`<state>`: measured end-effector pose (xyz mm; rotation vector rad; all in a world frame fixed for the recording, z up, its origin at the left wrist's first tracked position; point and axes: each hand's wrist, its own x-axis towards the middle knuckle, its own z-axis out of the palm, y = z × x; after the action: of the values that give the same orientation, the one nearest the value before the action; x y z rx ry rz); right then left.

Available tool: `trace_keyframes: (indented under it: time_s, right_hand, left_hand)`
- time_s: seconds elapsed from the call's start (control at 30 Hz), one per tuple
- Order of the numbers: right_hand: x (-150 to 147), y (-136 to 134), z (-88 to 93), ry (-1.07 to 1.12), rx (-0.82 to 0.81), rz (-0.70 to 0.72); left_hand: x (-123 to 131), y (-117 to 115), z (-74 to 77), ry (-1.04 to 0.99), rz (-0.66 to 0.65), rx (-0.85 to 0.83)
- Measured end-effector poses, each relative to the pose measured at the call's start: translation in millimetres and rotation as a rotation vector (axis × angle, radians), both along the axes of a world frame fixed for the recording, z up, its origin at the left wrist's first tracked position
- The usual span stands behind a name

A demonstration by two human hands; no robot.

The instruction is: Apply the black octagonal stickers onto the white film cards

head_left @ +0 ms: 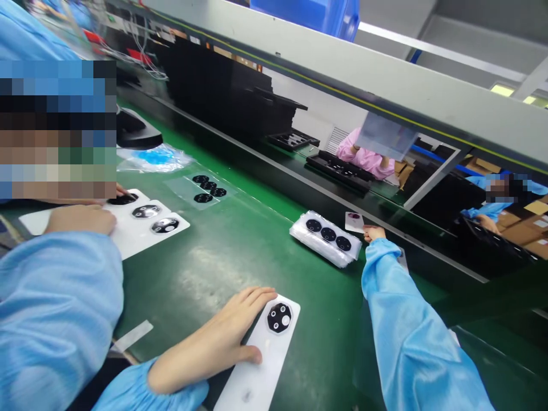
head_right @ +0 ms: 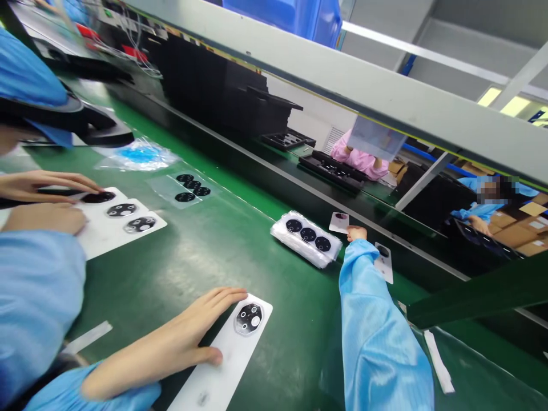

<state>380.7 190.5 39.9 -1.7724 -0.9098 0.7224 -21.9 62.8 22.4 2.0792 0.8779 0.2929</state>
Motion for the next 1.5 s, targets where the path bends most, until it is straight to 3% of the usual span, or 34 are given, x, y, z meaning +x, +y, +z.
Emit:
trace_keyframes:
  time_s: [0.17,0.3,0.43,0.53,0.67,0.8,0.97,1.1,1.33,1.5]
  right_hand:
    - [-10,8,-11.3,-0.007,-0.186,0.040]
    - [-1,-9,8.1,-0.075,-0.245,0.096]
    - [25,-58,46.7,-0.195,-0.246,0.150]
    - [38,-114,60.1,-0.293,-0.248,0.201]
    - [40,-185,36.6,-0.403,-0.321,0.279]
    - [40,-221,-3.9,-0.527,-0.351,0.292]
    - [54,-217,-34.6,-0.675,-0.348,0.185]
    - [68,-202,-45.6,-0.702,-0.393,0.161]
    - [80,-185,-49.0,-0.743,-0.427,0.172]
    - [74,-191,-49.8,-0.853,-0.391,0.176]
  left_hand:
    - [20,14,12.2,0.128,-0.068,0.063]
    - [32,21,11.3,0.220,-0.118,0.153]
    - [37,27,-0.4,0.194,-0.151,0.233]
    - [39,31,-4.7,0.169,-0.151,0.233]
    - [36,28,5.5,0.079,-0.136,0.175]
    - [32,18,20.1,-0.014,-0.151,-0.139]
    - [48,-1,16.3,-0.338,-0.234,-0.629]
    - [67,-16,5.5,-0.538,-0.187,-0.858]
    - [79,-28,-8.3,-0.630,-0.118,-0.980]
    - [83,-32,-10.4,-0.630,-0.101,-0.965]
